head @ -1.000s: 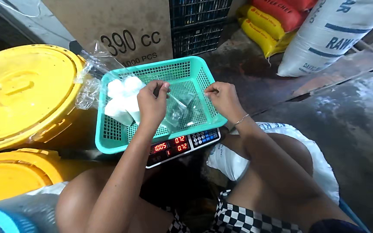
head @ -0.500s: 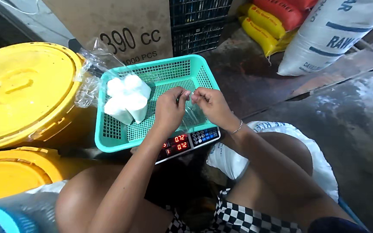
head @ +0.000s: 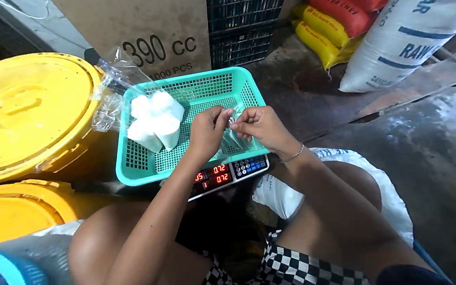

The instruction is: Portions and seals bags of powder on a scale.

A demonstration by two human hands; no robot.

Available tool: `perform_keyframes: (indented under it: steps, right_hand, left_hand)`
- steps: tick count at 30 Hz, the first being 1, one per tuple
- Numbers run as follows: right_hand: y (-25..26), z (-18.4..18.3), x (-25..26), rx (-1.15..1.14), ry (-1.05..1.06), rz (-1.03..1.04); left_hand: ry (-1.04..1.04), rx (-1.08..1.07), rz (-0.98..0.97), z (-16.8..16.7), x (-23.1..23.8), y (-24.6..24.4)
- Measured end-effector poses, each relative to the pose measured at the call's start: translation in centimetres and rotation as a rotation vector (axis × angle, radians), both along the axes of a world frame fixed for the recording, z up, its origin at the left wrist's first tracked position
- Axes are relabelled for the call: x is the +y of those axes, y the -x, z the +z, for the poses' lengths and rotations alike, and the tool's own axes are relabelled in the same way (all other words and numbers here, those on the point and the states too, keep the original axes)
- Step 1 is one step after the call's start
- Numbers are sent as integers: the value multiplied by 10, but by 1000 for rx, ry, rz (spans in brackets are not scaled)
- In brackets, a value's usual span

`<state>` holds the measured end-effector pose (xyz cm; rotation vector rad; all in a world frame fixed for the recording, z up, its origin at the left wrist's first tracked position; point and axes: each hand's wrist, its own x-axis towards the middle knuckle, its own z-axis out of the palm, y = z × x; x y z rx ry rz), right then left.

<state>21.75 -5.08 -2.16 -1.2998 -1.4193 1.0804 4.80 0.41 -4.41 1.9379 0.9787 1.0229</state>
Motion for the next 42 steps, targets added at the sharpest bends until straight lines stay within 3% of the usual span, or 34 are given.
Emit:
perform_keyframes:
  steps: [4, 8, 11, 16, 20, 23, 27, 36, 38, 42]
  right_hand:
    - [8, -12, -5, -155, -145, -77]
    - [10, -25, 6, -99, -263, -127]
    - [6, -14, 6, -59, -169, -108]
    - [-12, -15, 0, 141, -53, 91]
    - [-2, -7, 8, 172, 89, 127]
    - [1, -4, 9, 169, 75, 91]
    - [-3, -8, 11, 174, -39, 85]
    - [-6, -10, 9, 20, -78, -17]
    - [-12, -3, 13, 95, -30, -13]
    - [-27, -3, 19, 466, 45, 152]
  left_hand:
    - [74, -152, -9, -3, -6, -6]
    - [23, -73, 51, 0, -20, -9]
    - [-43, -18, 88, 4, -21, -8]
    - [-86, -89, 79, 1, -12, -7]
    - [22, -217, -50, -2, -7, -9]
    - [193, -273, -122, 4, -6, -5]
    - [349, -214, -165, 9, -3, 0]
    - [72, 69, -100, 9, -3, -2]
    - [83, 101, -78, 11, -2, -1]
    - [70, -7, -105, 5, 5, 3]
